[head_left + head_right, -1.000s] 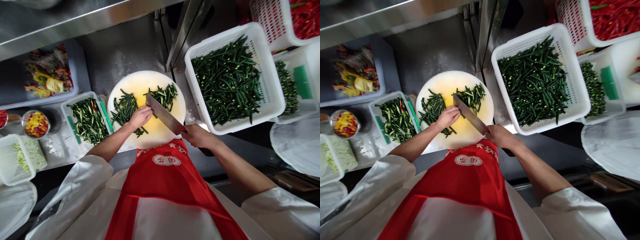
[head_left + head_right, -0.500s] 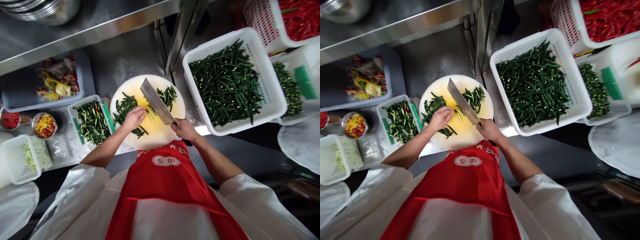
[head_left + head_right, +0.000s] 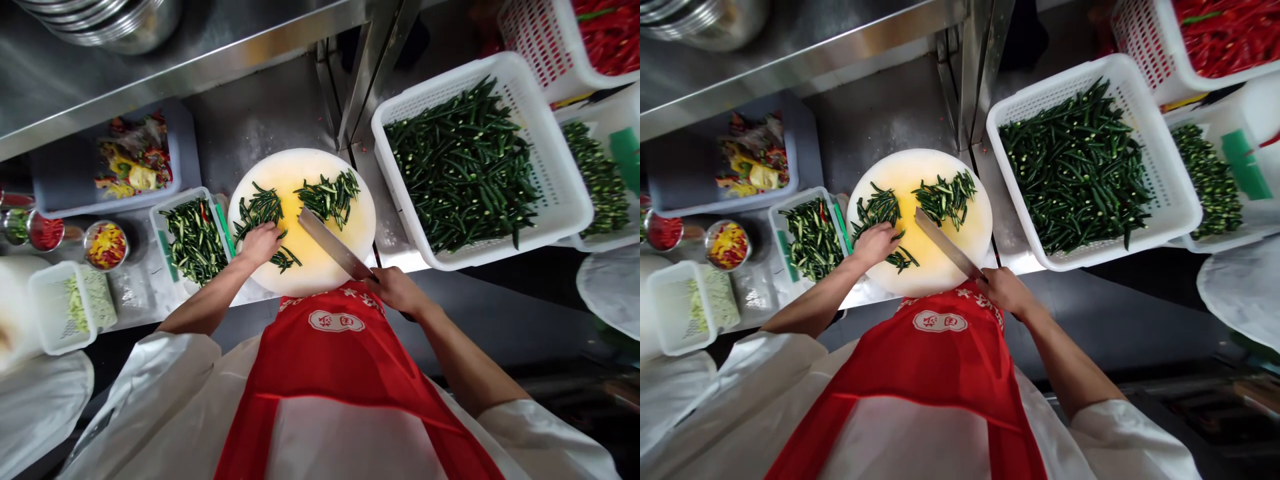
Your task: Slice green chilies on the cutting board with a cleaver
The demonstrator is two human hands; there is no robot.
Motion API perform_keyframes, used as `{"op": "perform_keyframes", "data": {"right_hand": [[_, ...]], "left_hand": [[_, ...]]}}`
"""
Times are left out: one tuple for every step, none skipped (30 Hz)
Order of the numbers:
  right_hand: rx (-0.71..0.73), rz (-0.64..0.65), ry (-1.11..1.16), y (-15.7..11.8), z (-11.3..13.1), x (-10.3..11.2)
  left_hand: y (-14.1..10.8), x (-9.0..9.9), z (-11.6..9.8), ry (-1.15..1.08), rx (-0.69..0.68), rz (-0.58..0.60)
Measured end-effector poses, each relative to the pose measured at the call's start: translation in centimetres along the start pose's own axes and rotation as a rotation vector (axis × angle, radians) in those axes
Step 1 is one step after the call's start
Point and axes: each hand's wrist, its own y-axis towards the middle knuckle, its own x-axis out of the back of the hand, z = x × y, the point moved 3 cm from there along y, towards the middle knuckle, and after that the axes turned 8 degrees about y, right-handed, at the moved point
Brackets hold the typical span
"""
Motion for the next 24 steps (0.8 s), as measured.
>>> {"op": "perform_keyframes", "data": {"right_hand": [[-0.007, -0.025, 0.0, 0.3, 0.0, 0.0], [-0.012, -0.048, -0.001, 0.5, 0.0, 0.1], [-0.013, -0.063, -0.003, 0.7, 0.1, 0.2], [-0.013, -0.073, -0.008, 0.9, 0.2, 0.2], [-0.012, -0.077, -0.014, 1.0, 0.3, 0.3], [-0.012, -0.076, -0.02, 1.1, 0.4, 0.3], [-0.014, -0.074, -0.023, 1.2, 0.5, 0.3], [-0.021, -0.07, -0.027, 1.2, 0.5, 0.4], [-0.029, -0.066, -0.03, 1.2, 0.6, 0.4], [-0.037, -0.062, -0.034, 1.2, 0.6, 0.4], [-0.042, -0.057, -0.038, 1.1, 0.7, 0.4], [-0.045, -0.053, -0.042, 1.1, 0.7, 0.4], [-0.045, -0.05, -0.045, 1.1, 0.7, 0.4], [-0.043, -0.048, -0.047, 1.1, 0.8, 0.4], [-0.041, -0.046, -0.047, 1.1, 0.8, 0.4], [-0.04, -0.044, -0.049, 1.1, 0.9, 0.5], [-0.04, -0.042, -0.051, 1.0, 0.9, 0.5], [-0.039, -0.039, -0.055, 1.0, 1.0, 0.7], [-0.037, -0.036, -0.061, 0.9, 1.2, 0.8], [-0.034, -0.033, -0.067, 0.8, 1.3, 1.0], [-0.029, -0.03, -0.073, 0.7, 1.4, 1.2], [-0.024, -0.027, -0.075, 0.6, 1.5, 1.4], [-0.018, -0.021, -0.072, 0.5, 1.6, 1.6], [-0.011, -0.013, -0.065, 0.4, 1.6, 1.8]], "left_hand": [[0.4, 0.2, -0.7, -0.003, -0.002, -0.028], [0.8, 0.4, -1.5, -0.023, -0.006, -0.063], [1.3, 0.5, -2.3, -0.055, -0.009, -0.1], [1.8, 0.5, -3.1, -0.087, -0.008, -0.137], [2.3, 0.4, -3.9, -0.111, -0.002, -0.17], [2.7, 0.1, -4.4, -0.124, 0.007, -0.195], [3.0, -0.2, -4.8, -0.127, 0.016, -0.212], [3.3, -0.7, -5.1, -0.125, 0.015, -0.219], [3.4, -1.1, -5.2, -0.125, 0.001, -0.218], [3.3, -1.6, -5.2, -0.132, -0.027, -0.211], [3.2, -1.9, -5.1, -0.147, -0.062, -0.203], [2.9, -2.0, -5.0, -0.17, -0.099, -0.196], [2.7, -2.1, -4.8, -0.196, -0.126, -0.195], [2.4, -2.0, -4.6, -0.221, -0.14, -0.199], [2.2, -1.8, -4.5, -0.241, -0.137, -0.208], [2.1, -1.5, -4.4, -0.255, -0.118, -0.219], [2.0, -1.3, -4.4, -0.266, -0.091, -0.229], [2.1, -1.1, -4.5, -0.276, -0.062, -0.232], [2.2, -1.0, -4.7, -0.284, -0.039, -0.226], [2.3, -1.0, -5.0, -0.291, -0.025, -0.207], [2.5, -1.1, -5.3, -0.292, -0.016, -0.183], [2.6, -1.2, -5.6, -0.289, -0.013, -0.157], [2.8, -1.4, -5.8, -0.282, -0.012, -0.135], [2.9, -1.6, -6.0, -0.273, -0.009, -0.121]]}}
